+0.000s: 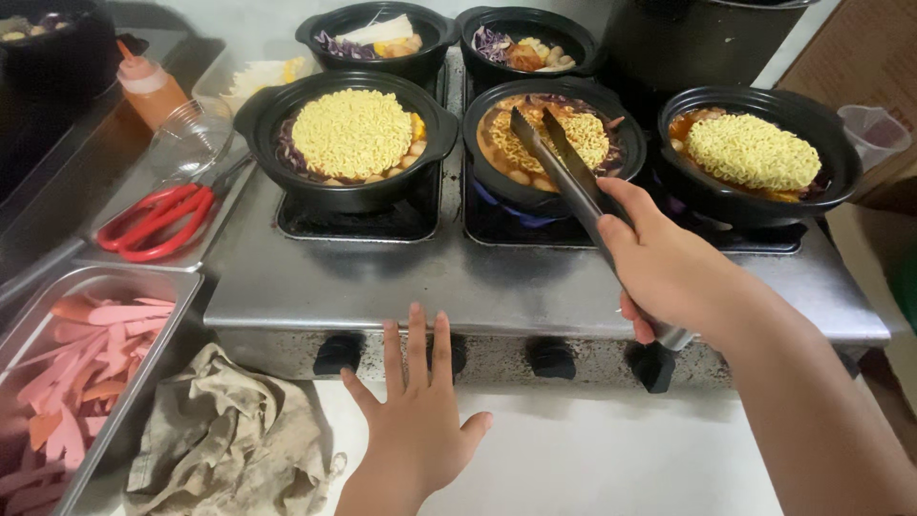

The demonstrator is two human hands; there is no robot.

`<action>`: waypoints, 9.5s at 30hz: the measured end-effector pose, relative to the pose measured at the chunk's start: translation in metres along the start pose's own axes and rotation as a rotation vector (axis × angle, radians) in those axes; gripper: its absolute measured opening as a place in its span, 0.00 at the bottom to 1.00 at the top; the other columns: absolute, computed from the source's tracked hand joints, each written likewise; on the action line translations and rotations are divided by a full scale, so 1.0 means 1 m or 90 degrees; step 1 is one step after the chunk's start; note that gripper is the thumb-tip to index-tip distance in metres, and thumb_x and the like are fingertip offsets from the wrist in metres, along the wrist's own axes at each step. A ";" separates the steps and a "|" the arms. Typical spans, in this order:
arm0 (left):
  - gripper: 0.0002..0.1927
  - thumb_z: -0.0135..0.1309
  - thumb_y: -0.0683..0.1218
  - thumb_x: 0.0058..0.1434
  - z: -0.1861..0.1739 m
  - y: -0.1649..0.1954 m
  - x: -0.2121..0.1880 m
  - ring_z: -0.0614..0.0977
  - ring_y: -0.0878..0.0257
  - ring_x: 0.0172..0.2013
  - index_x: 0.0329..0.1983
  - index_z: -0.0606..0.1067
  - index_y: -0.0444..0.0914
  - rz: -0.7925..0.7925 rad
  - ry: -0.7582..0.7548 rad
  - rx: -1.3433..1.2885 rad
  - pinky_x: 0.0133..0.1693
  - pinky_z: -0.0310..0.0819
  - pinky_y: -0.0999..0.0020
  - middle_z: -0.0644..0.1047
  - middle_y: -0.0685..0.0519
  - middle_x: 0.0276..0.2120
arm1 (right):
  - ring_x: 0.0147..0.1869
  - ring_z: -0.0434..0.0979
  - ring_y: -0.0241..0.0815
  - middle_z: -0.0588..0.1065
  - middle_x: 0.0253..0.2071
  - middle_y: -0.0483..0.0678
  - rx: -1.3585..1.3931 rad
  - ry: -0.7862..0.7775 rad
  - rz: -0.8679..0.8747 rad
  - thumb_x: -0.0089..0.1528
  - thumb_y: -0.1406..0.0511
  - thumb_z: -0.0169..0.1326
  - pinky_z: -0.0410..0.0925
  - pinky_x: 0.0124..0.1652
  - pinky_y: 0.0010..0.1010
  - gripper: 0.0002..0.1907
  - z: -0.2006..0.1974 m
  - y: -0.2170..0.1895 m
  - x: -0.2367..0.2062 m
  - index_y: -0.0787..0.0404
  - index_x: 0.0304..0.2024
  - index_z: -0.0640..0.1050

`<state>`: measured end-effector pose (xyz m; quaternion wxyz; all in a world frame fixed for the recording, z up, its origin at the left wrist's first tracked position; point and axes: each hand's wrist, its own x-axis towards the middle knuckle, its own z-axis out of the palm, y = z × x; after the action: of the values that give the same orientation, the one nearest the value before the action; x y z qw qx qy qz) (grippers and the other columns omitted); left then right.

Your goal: The person places a tray on the counter, then uses tongs to stir and submerge instant noodles in several small black pots on a gas stove. The person also wipes the counter with a cloth and handles a package of meatballs.

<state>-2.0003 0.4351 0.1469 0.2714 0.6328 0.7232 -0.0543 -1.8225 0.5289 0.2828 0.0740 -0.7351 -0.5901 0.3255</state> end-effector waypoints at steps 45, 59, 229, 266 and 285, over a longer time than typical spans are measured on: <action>0.65 0.58 0.68 0.59 0.008 -0.008 0.009 0.19 0.37 0.73 0.76 0.23 0.42 0.032 -0.010 -0.007 0.59 0.27 0.13 0.18 0.43 0.75 | 0.17 0.70 0.46 0.67 0.19 0.50 -0.054 -0.027 0.035 0.72 0.54 0.35 0.70 0.30 0.42 0.30 -0.006 -0.004 -0.003 0.36 0.77 0.50; 0.60 0.54 0.65 0.63 -0.007 -0.009 -0.001 0.21 0.44 0.75 0.77 0.24 0.45 0.042 -0.027 -0.022 0.63 0.20 0.17 0.19 0.49 0.76 | 0.17 0.69 0.45 0.69 0.18 0.52 0.138 0.033 -0.001 0.74 0.53 0.40 0.66 0.26 0.40 0.30 0.023 0.010 -0.005 0.34 0.78 0.54; 0.59 0.63 0.57 0.54 -0.012 -0.132 0.000 0.41 0.54 0.76 0.78 0.39 0.43 -0.011 0.269 -0.002 0.60 0.28 0.16 0.39 0.54 0.78 | 0.36 0.79 0.41 0.83 0.35 0.49 -0.086 0.135 -0.074 0.69 0.52 0.49 0.70 0.42 0.37 0.29 0.079 -0.114 -0.069 0.38 0.74 0.67; 0.60 0.64 0.57 0.51 -0.004 -0.131 0.002 0.44 0.50 0.75 0.78 0.41 0.40 0.006 0.324 0.007 0.58 0.32 0.14 0.42 0.51 0.78 | 0.36 0.82 0.52 0.81 0.32 0.57 -0.084 0.123 -0.127 0.69 0.53 0.50 0.72 0.40 0.41 0.26 0.105 -0.093 -0.063 0.40 0.70 0.68; 0.61 0.62 0.56 0.54 -0.010 -0.124 0.002 0.40 0.50 0.76 0.78 0.35 0.40 -0.029 0.247 0.015 0.60 0.28 0.17 0.37 0.50 0.78 | 0.25 0.76 0.43 0.75 0.27 0.52 -0.175 0.048 -0.065 0.75 0.56 0.36 0.70 0.31 0.37 0.20 0.069 -0.130 -0.053 0.63 0.48 0.75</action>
<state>-2.1209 0.4172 0.1211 0.1181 0.6176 0.7757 0.0543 -1.9724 0.4996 0.3138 0.0115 -0.7192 -0.6623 0.2096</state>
